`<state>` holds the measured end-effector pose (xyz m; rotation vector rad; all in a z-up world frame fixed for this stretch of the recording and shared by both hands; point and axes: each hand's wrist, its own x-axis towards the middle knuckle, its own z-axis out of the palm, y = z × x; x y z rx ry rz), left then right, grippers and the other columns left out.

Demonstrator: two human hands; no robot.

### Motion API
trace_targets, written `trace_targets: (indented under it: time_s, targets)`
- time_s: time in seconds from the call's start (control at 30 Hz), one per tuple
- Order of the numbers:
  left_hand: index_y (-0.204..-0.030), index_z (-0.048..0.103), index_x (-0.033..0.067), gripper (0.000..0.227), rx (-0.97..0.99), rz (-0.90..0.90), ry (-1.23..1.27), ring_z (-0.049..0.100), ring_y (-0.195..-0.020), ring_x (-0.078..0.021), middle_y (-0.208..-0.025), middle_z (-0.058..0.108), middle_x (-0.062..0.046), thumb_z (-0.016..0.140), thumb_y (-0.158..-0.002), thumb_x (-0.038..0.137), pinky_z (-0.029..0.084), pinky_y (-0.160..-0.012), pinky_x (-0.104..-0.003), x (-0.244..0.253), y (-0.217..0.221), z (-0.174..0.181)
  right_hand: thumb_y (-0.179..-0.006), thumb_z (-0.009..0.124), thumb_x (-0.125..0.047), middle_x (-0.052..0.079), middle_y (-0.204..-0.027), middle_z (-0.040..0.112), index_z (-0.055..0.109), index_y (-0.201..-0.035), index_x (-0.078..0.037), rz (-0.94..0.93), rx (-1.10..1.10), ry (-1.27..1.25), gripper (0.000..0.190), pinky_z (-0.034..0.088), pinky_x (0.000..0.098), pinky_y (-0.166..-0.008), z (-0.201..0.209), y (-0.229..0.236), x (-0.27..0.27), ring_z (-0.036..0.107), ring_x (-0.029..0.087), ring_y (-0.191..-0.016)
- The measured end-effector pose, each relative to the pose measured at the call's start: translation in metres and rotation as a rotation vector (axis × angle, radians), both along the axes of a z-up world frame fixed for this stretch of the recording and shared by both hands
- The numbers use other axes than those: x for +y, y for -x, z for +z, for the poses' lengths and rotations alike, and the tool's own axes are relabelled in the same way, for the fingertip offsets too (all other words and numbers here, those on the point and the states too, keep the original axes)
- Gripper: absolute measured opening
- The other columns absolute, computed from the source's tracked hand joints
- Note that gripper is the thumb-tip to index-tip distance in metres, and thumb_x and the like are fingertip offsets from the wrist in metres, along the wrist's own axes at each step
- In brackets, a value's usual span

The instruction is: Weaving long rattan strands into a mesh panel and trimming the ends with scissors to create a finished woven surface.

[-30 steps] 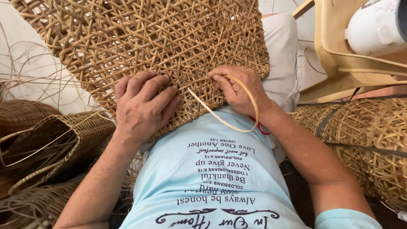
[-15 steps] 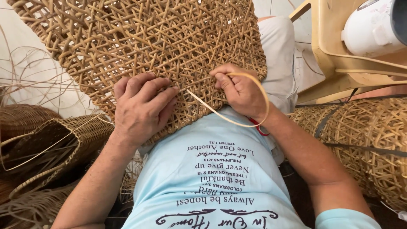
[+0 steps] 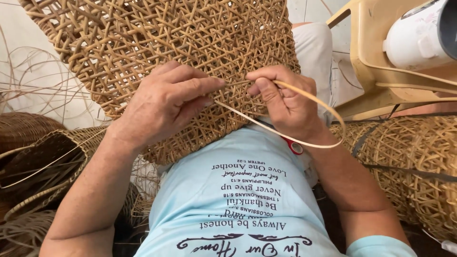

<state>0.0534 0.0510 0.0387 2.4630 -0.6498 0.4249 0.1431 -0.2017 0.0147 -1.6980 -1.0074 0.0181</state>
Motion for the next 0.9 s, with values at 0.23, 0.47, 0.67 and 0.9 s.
trace_targets:
  time_s: [0.23, 0.47, 0.67, 0.9]
  targets:
    - [-0.109, 0.076, 0.0026, 0.019, 0.189, -0.207, 0.373, 0.065, -0.071, -0.0146, -0.093, 0.077, -0.01, 0.079, -0.091, 0.009, 0.056, -0.067, -0.029, 0.003, -0.002, 0.004, -0.111, 0.053, -0.003, 0.007, -0.09, 0.071, 0.063, -0.122, 0.001, 0.06, 0.403, -0.102, 0.015, 0.053, 0.0172, -0.069, -0.008, 0.003, -0.003, 0.064, 0.008, -0.076]
    - [-0.103, 0.075, 0.0032, 0.031, 0.402, -0.229, 0.519, 0.079, -0.081, -0.0201, -0.097, 0.08, -0.014, 0.082, -0.081, 0.024, 0.067, -0.07, -0.029, 0.002, -0.003, 0.008, -0.109, 0.054, -0.003, 0.008, -0.09, 0.073, 0.063, -0.12, 0.002, 0.122, 0.301, -0.048, 0.015, 0.057, 0.0194, -0.068, -0.001, 0.014, 0.001, 0.068, 0.01, -0.075]
    - [-0.096, 0.077, 0.0081, 0.018, 0.425, -0.142, 0.502, 0.08, -0.081, -0.0178, -0.096, 0.081, -0.01, 0.085, -0.081, 0.015, 0.068, -0.07, -0.028, 0.002, 0.0, 0.004, -0.107, 0.058, -0.002, 0.011, -0.092, 0.075, 0.065, -0.116, 0.003, 0.091, 0.139, 0.004, 0.013, 0.063, 0.0209, -0.07, 0.01, 0.017, 0.001, 0.075, 0.014, -0.08]
    - [-0.097, 0.079, 0.0074, 0.016, 0.446, -0.101, 0.499, 0.078, -0.074, -0.0134, -0.092, 0.082, -0.008, 0.083, -0.083, 0.002, 0.066, -0.064, -0.023, 0.001, 0.002, 0.008, -0.102, 0.061, 0.004, 0.013, -0.091, 0.075, 0.069, -0.113, 0.006, 0.059, -0.076, 0.061, 0.013, 0.058, 0.0252, -0.066, 0.011, 0.017, 0.001, 0.075, 0.018, -0.077]
